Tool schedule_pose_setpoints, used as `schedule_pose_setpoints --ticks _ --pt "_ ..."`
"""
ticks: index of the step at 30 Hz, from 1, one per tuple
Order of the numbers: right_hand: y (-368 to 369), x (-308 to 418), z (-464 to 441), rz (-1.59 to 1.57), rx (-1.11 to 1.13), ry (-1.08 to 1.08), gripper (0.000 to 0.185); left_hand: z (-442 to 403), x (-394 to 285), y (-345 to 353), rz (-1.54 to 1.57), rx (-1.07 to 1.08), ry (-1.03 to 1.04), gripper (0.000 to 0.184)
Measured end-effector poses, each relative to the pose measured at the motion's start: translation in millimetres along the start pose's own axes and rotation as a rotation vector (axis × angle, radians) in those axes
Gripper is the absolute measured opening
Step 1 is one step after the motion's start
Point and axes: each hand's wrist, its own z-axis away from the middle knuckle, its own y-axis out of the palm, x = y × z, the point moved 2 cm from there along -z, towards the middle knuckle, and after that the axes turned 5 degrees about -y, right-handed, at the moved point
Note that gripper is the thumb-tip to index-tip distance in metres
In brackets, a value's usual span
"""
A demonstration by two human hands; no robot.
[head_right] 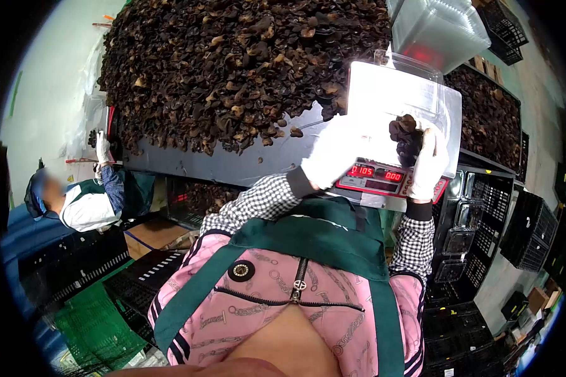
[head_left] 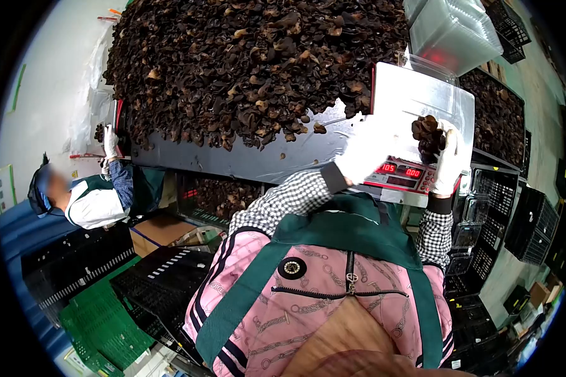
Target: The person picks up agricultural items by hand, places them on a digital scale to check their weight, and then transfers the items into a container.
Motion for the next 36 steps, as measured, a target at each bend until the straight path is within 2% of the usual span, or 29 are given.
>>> schedule_pose_setpoints --ticks 1,2,3,4,5,7,9,11,13,14,15,17,19,21,22,25,26,29,31,32,33,35,36 --pt "2.2 12.8 2.2 0.087 -0.029 -0.039 0.023 11.9 20.3 -6.2 -0.095 -0.155 0.059 0.021" --pt "6.0 21.7 6.2 0.105 -0.074 -0.095 0.021 20.9 45.7 -10.7 -0.207 -0.140 -0.034 0.032" --pt "11.4 33.5 12.5 -0.003 -0.064 -0.079 0.021 39.1 79.8 -8.1 -0.334 -0.143 -0.068 0.035" --pt "17.4 48.4 20.9 -0.112 -0.050 -0.062 0.021 47.4 92.9 -15.9 -0.528 0.028 -0.185 0.036" --pt "23.9 62.5 30.2 -0.222 -0.035 -0.046 0.022 59.5 108.2 -16.8 -0.618 0.061 -0.222 0.037" --pt "41.0 69.3 53.4 -0.251 0.189 0.027 0.024 75.0 134.8 -20.3 -0.562 0.067 -0.196 0.032" --pt "74.9 73.8 79.5 -0.547 0.489 0.288 0.034 82.4 135.1 -25.9 -0.345 -0.049 -0.189 0.027" --pt "111.8 56.4 110.9 -0.973 0.593 0.851 0.048 82.6 106.7 -44.4 -0.084 -0.099 -0.254 0.020" --pt "132.2 41.2 131.0 -1.121 0.586 1.225 0.048 77.8 73.4 -65.5 0.218 0.026 -0.237 0.019" --pt "142.5 25.3 140.5 -1.138 0.542 1.246 0.046 76.1 68.0 -71.5 0.197 0.108 -0.252 0.026" --pt "150.5 10.4 147.3 -1.154 0.497 1.265 0.044 63.1 68.9 -82.5 0.034 0.105 -0.251 0.030" --pt "158.1 0.1 145.3 -1.048 0.561 1.180 0.032 27.9 86.7 -105.2 -0.289 0.107 -0.253 0.039" --pt "160.1 0.5 145.3 -0.935 0.581 1.033 0.032 6.4 111.2 -119.9 -0.636 -0.138 -0.282 0.051" --pt "162.2 5.5 141.0 -0.880 0.553 1.076 0.032 10.0 154.9 -100.7 -0.831 -0.271 -0.251 0.051" --pt "162.5 3.7 140.4 -0.869 0.540 1.086 0.032 12.7 160.2 -94.7 -0.793 -0.182 -0.250 0.054" --pt "166.2 -2.6 143.2 -0.815 0.510 1.081 0.032 36.9 152.3 -74.8 -0.681 -0.026 -0.085 0.031" --pt "168.4 -5.9 144.9 -0.794 0.503 1.074 0.032 46.2 148.2 -66.8 -0.531 -0.017 -0.066 0.019" --pt "175.7 -17.9 150.9 -0.777 0.477 1.028 0.033 79.6 137.2 -45.7 -0.556 -0.035 0.069 0.021" --pt "179.7 -20.5 152.2 -0.777 0.448 1.008 0.034 90.6 133.8 -40.0 -0.439 -0.006 0.137 0.026" --pt "179.3 -21.7 152.1 -0.732 0.454 0.994 0.036 93.2 134.6 -37.2 -0.344 0.039 0.170 0.032" --pt "179.5 -22.1 152.3 -0.710 0.452 1.002 0.036 95.6 135.6 -34.6 -0.242 0.208 0.071 0.033" --pt "179.6 -23.4 153.7 -0.668 0.446 1.019 0.037 99.7 131.8 -38.1 -0.187 0.111 0.198 0.034" --pt "179.3 -22.6 154.0 -0.674 0.457 1.021 0.037 96.1 129.4 -43.4 -0.154 0.084 0.187 0.033"
